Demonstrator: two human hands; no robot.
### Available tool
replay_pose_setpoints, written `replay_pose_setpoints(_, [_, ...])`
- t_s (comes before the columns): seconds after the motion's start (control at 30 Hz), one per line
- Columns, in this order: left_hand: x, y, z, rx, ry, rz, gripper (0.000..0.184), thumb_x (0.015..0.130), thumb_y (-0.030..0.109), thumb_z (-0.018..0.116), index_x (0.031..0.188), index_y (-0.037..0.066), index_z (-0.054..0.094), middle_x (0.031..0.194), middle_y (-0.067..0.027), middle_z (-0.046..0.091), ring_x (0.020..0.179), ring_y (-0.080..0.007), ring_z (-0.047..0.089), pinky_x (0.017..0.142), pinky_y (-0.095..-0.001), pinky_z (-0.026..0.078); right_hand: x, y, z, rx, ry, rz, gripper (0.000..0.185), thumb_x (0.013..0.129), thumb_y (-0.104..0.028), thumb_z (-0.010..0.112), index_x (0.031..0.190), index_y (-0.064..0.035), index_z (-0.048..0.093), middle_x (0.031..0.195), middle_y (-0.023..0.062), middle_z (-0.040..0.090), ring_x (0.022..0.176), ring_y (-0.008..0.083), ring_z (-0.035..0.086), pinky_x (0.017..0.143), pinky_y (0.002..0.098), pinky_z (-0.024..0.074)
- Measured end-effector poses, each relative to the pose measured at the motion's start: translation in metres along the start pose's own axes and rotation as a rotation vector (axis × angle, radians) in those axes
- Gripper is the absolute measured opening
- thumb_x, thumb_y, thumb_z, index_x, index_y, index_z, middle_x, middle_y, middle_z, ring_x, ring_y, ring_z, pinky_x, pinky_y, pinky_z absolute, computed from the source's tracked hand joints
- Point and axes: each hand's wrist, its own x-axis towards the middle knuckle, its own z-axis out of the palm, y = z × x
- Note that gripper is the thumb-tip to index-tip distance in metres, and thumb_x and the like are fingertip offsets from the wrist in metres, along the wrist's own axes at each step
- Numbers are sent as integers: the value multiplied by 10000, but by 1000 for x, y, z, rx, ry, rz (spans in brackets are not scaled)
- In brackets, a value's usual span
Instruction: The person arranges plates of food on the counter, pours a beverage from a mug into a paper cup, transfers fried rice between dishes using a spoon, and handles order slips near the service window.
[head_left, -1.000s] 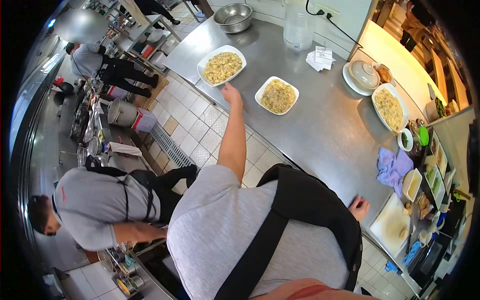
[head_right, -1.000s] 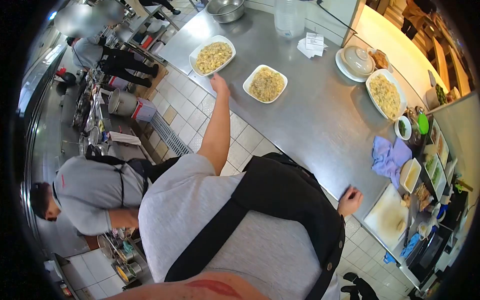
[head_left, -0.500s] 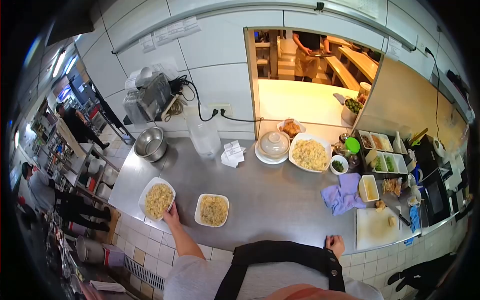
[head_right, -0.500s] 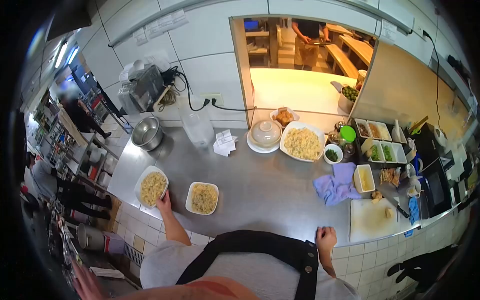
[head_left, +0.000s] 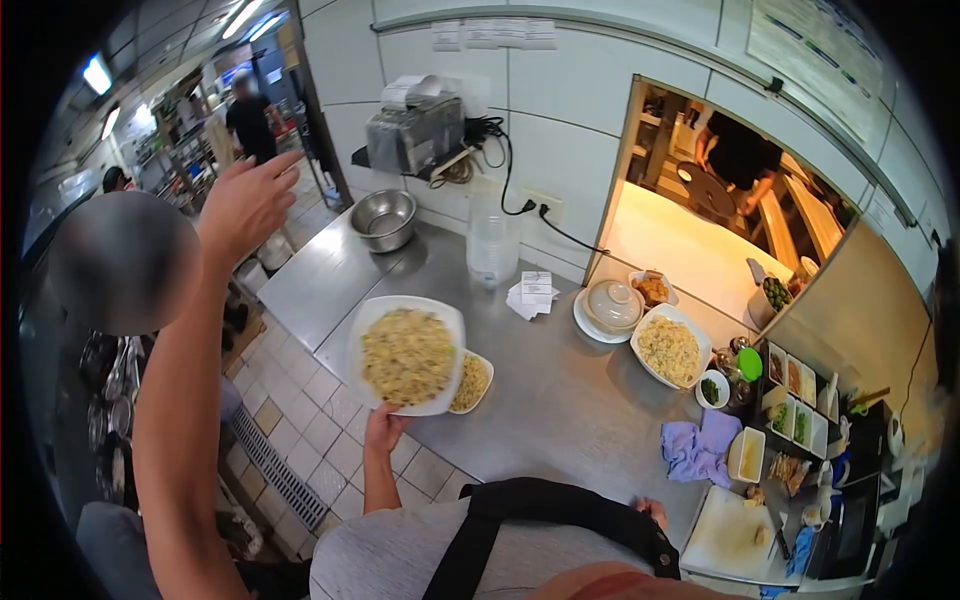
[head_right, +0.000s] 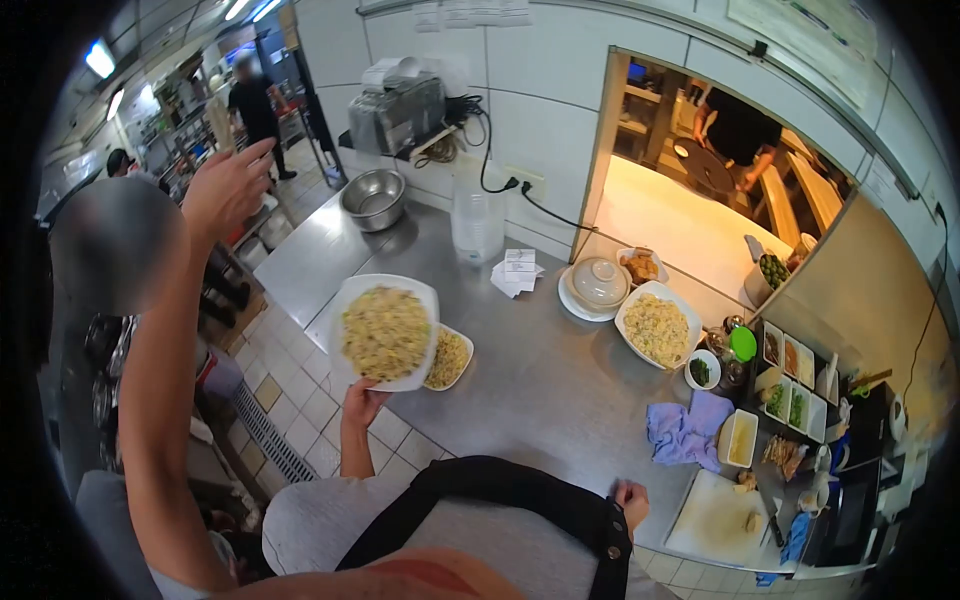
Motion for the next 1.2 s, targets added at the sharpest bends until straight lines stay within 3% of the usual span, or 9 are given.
replay_pose_setpoints(0.2, [-49,31,84,400,-253,-210,476,890,229,453,1303,2,385,1248,-170,512,1115,-281,538,961,-458,428,50,-74,47,514,-232,-96,201,876,-183,559,887,8,621,740,88,612,665,179,558,612,326,447])
replay_pose_setpoints(0.27, [-53,32,105,524,-350,-285,482,893,245,451,1304,3,384,1251,-169,510,1116,-276,537,959,-452,429,60,-121,41,836,-376,75,291,940,-243,468,980,9,608,831,52,627,748,164,570,696,298,457])
replay_pose_setpoints(0.37, [-54,24,132,666,-500,-398,491,897,269,448,1306,5,384,1256,-167,507,1118,-270,536,957,-443,430,74,-127,66,1268,-378,172,462,961,-385,386,1120,13,558,1029,88,622,912,179,583,817,307,445])
replay_pose_setpoints(0.57, [-35,-31,165,787,-779,-622,512,906,317,442,1310,8,382,1265,-164,502,1121,-257,534,952,-426,432,69,-86,48,987,-279,405,427,959,-342,407,1084,38,558,981,93,619,904,165,565,807,297,439])
replay_pose_setpoints(0.67, [-23,-83,166,744,-890,-740,524,910,341,439,1312,10,382,1269,-162,499,1122,-251,533,950,-417,433,61,-93,41,882,-102,348,388,954,-346,430,1006,17,557,917,78,606,860,163,550,785,304,432])
replay_pose_setpoints(0.83, [-8,-200,137,542,-837,-963,545,917,381,434,1315,12,381,1277,-159,494,1125,-240,532,946,-402,435,72,-54,60,653,-124,160,334,958,-338,428,881,-20,493,784,84,545,757,179,512,720,331,419])
replay_pose_setpoints(0.97, [-3,-210,151,597,-663,-769,640,925,502,372,1323,1,366,1254,-123,523,1137,-211,520,994,-377,389,73,-69,59,548,-130,72,315,962,-316,412,927,-12,484,768,128,550,736,210,527,700,350,424])
replay_pose_setpoints(1.07, [14,-245,147,354,-563,-651,569,941,469,349,1272,14,433,1171,-90,570,1066,-183,547,945,-337,416,66,-90,59,489,-32,-19,304,964,-292,400,966,0,486,770,154,567,720,234,547,683,369,432])
replay_pose_setpoints(1.2, [28,-264,166,422,-351,-410,488,958,420,326,1144,21,535,1037,-87,601,946,-168,562,867,-321,433,69,-85,60,527,-125,75,291,962,-249,388,1001,12,510,810,145,581,746,223,552,693,357,437])
